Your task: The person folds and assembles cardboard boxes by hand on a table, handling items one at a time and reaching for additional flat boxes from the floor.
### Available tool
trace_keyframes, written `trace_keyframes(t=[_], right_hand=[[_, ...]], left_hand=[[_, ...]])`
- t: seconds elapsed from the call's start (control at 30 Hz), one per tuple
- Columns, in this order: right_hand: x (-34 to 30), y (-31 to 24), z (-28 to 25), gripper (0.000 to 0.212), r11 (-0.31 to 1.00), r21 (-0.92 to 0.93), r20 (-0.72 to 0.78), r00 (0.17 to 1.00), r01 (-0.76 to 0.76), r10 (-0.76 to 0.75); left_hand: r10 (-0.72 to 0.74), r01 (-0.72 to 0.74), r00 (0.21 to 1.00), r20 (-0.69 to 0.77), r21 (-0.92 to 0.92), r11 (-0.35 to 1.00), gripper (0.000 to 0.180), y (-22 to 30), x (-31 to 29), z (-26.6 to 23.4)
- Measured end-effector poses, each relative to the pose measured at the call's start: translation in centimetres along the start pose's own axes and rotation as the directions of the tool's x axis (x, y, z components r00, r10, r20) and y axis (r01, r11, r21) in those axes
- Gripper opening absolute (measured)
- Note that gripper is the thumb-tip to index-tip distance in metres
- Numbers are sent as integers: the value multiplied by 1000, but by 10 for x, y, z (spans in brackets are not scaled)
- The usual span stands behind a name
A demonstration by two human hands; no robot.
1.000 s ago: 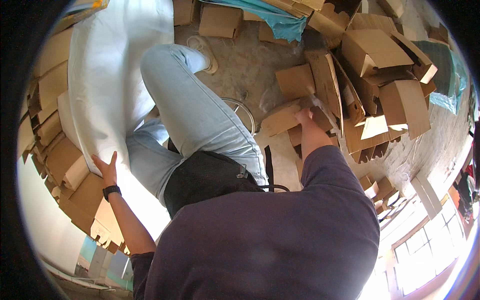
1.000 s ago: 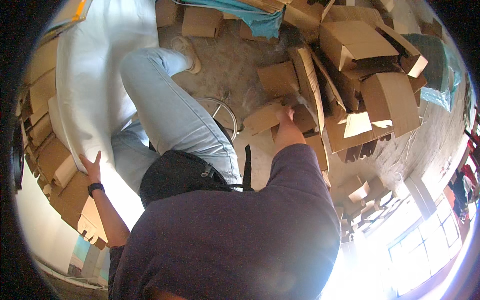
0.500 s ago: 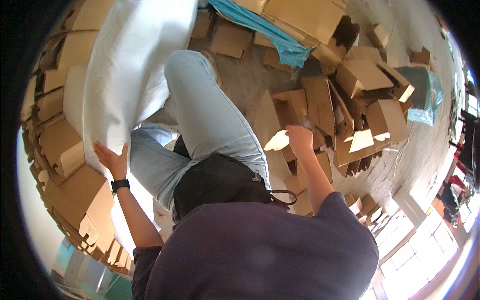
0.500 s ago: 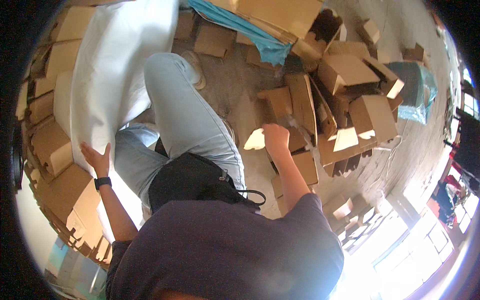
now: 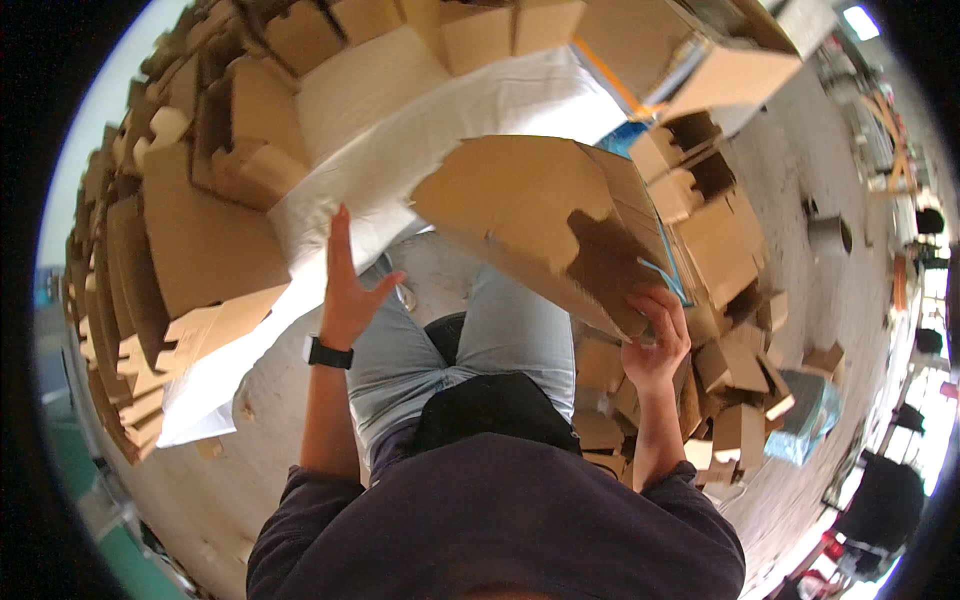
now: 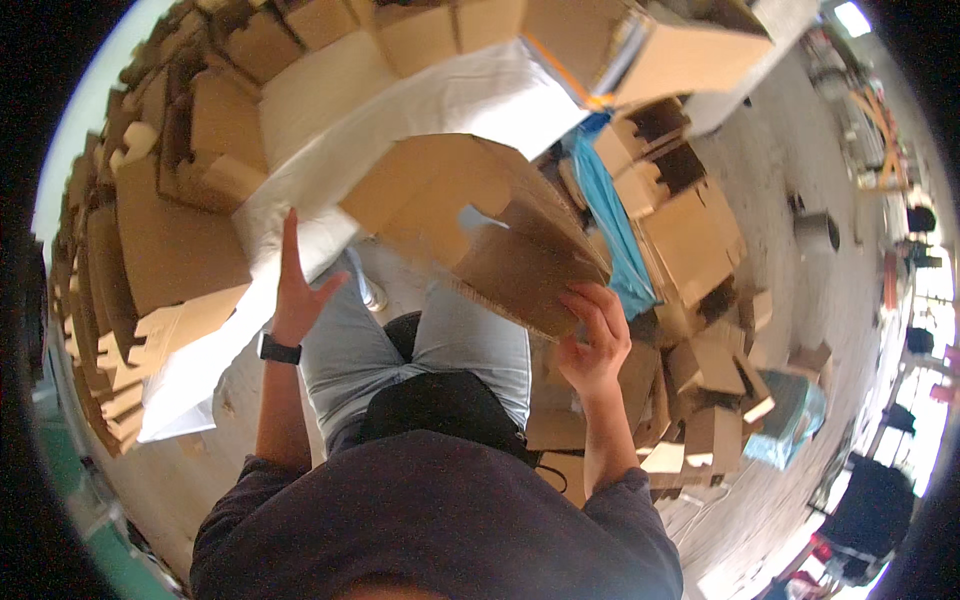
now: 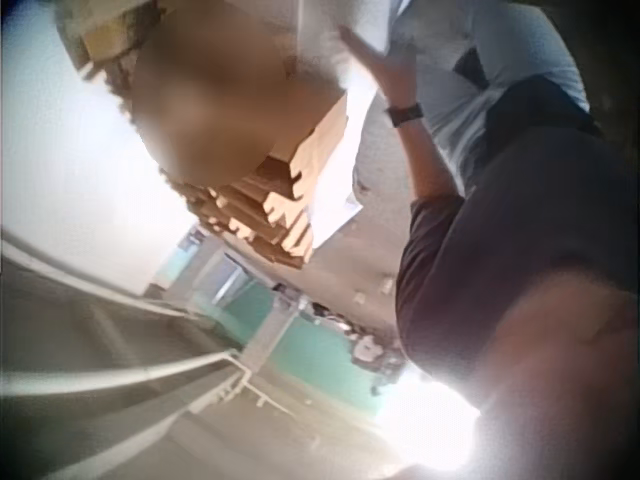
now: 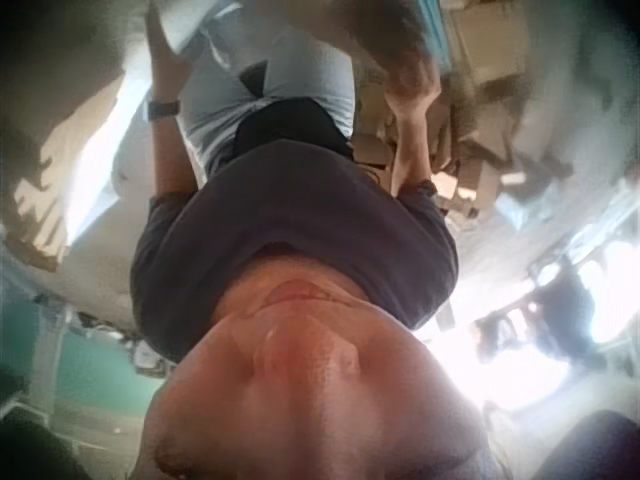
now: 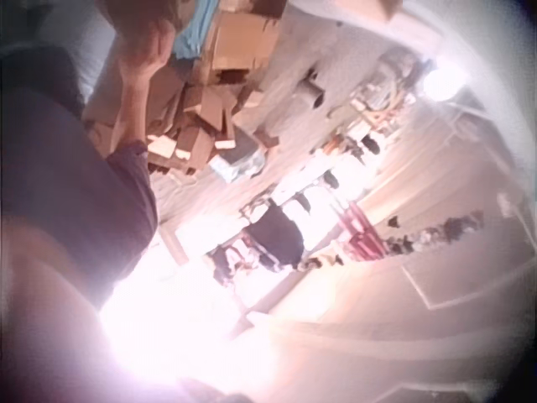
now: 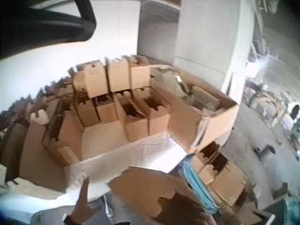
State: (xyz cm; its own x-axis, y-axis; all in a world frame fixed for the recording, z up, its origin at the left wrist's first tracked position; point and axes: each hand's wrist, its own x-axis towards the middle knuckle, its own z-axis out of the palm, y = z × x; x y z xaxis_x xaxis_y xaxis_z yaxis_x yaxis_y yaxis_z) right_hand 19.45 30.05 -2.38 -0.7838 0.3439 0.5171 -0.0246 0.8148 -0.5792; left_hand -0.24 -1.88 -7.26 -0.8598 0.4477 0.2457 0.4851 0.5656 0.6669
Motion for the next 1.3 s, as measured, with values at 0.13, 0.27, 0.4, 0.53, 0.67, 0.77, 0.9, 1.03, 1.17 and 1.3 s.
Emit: trace_keyframes(t=[0.13,0.27,0.4,0.53,0.67,0.77,0.9,1.03,1.17,1.3], right_hand=[[56,-21,41,24,978,111,47,982,175,-181],[98,-48,78,31,939,158,51,947,306,-317],[112,-63,107,37,959,69,204,937,275,-283],[116,-73,112,37,944,53,153,932,325,-329],[117,-83,109,42,918,-2,161,906,397,-392],[113,-93,112,48,911,48,178,894,409,-411],[115,-102,112,58,943,225,206,934,244,-290],[106,-99,111,56,805,591,247,962,-54,-117],[100,-98,111,39,644,748,244,969,-161,-41],[86,-117,122,33,764,638,195,980,-96,-40]], left_hand=[[-85,82,996,-18,-124,989,99,5,-19,-12],[-186,143,975,-125,-294,945,96,0,-27,-27],[-208,164,915,-347,-153,975,91,-15,-35,-29],[-289,132,903,-318,-436,890,85,-7,-46,-33],[-165,-67,934,-316,-611,789,71,25,-37,-55],[-30,-95,944,-327,-359,929,74,35,-26,-65],[-58,-112,940,-336,-465,878,76,30,-24,-66],[-231,12,941,-246,-660,751,73,34,-26,-77],[-336,144,932,-135,-712,687,65,39,-29,-92],[-360,273,926,-112,-459,845,72,63,-24,-102]])
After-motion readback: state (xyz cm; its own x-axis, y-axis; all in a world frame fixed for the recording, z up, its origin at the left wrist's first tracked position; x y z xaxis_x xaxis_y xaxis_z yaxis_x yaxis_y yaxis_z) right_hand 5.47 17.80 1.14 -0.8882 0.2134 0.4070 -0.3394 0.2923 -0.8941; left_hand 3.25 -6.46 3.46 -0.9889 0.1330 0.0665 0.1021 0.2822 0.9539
